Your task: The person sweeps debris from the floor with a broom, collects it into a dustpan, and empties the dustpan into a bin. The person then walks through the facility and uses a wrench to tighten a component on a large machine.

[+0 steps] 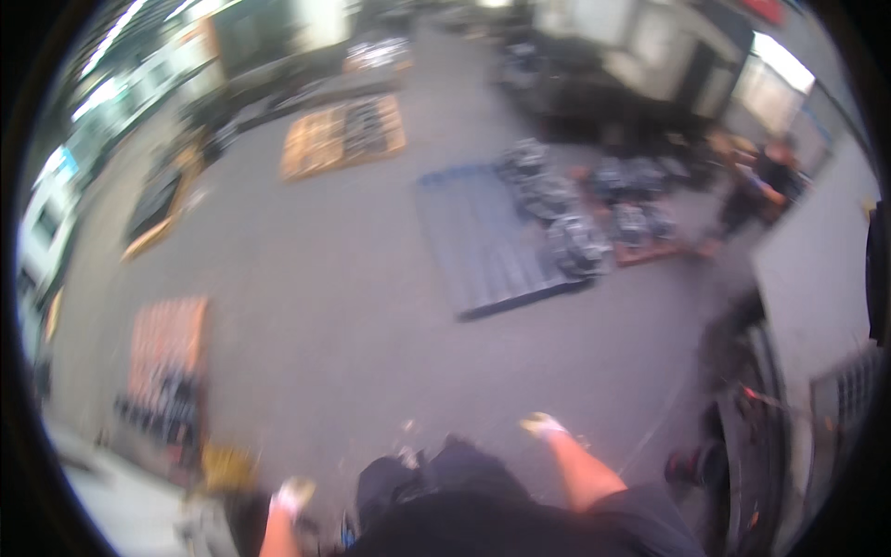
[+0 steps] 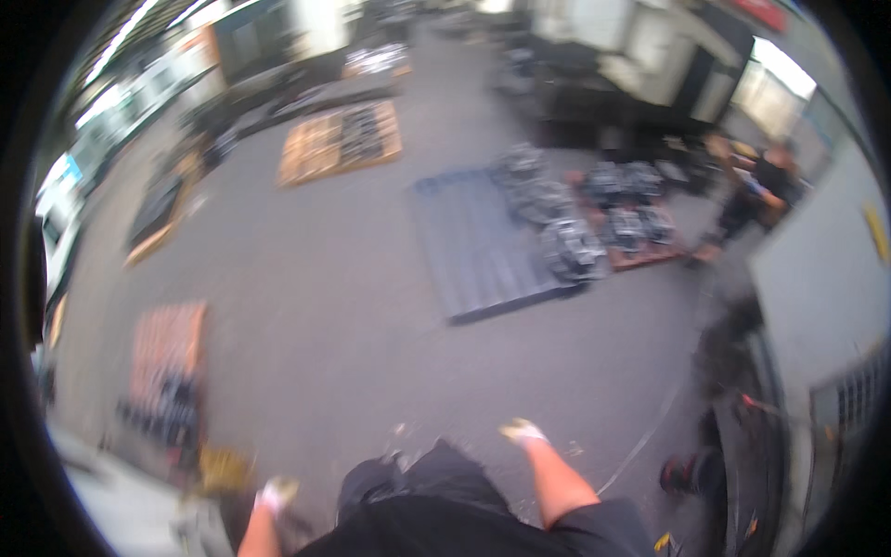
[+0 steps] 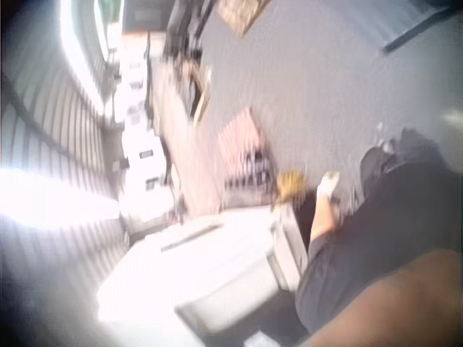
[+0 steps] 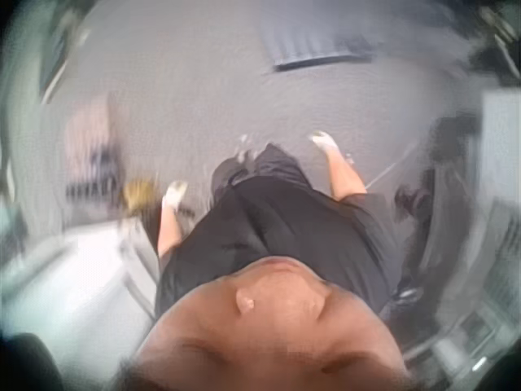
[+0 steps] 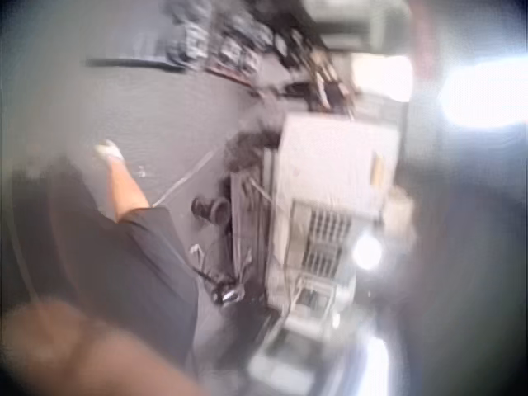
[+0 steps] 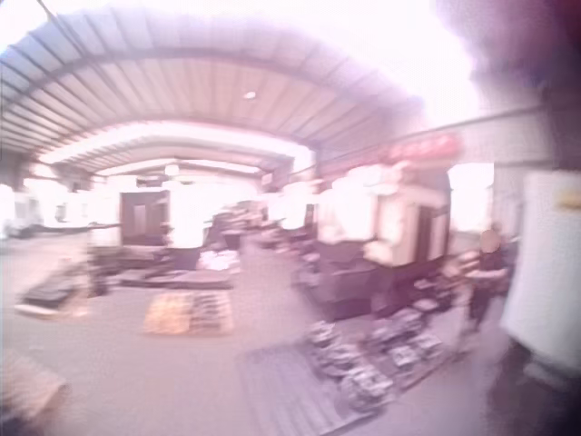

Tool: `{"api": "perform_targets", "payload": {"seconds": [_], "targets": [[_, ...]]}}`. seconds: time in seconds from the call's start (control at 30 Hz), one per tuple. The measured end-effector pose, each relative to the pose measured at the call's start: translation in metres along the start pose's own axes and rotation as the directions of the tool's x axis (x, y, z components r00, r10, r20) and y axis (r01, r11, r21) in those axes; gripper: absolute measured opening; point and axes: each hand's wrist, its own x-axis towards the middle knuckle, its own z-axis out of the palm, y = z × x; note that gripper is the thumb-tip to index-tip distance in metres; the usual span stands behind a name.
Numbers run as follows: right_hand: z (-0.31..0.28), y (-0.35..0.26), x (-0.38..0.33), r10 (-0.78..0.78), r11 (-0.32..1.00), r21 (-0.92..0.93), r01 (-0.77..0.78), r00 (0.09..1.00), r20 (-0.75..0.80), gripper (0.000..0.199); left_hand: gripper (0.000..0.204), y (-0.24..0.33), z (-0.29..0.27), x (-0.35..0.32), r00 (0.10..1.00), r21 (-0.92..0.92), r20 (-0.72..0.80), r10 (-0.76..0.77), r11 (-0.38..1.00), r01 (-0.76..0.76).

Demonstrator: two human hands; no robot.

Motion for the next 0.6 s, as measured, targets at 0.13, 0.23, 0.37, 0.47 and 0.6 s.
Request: {"api": "perform_targets", "payload": {"seconds": [0.13, 0.23, 0.37, 0.47, 0.6], "targets": [[-0.008, -0.222, 0.068, -0.31, 0.942, -0.159, 0.294, 0.947, -0.082, 0.063, 0.036, 0.007, 0.0, 0.089, 0.961, -0.492, 0.207, -0.185, 0.829, 0.266], [-0.018, -0.324, 0.086, -0.388, 0.919, 0.047, 0.392, 0.918, -0.078, 0.06, 0.04, 0.047, -0.051, 0.189, 0.955, -0.388, 0.263, -0.138, 0.891, 0.236], [-0.006, -0.39, 0.133, -0.274, 0.956, 0.066, 0.285, 0.951, -0.142, 0.062, 0.045, 0.093, -0.157, 0.341, 0.966, -0.308, 0.256, -0.034, 0.945, 0.114], [0.029, -0.374, 0.147, 0.022, 0.998, -0.057, -0.029, 0.992, -0.127, 0.063, 0.05, 0.117, -0.247, 0.439, 0.975, -0.277, 0.222, -0.004, 0.959, 0.067], [0.056, -0.362, 0.158, 0.238, 0.936, -0.281, -0.212, 0.969, 0.061, 0.055, 0.057, 0.152, -0.384, 0.559, 0.997, -0.25, 0.074, 0.009, 0.968, 0.01]]}}
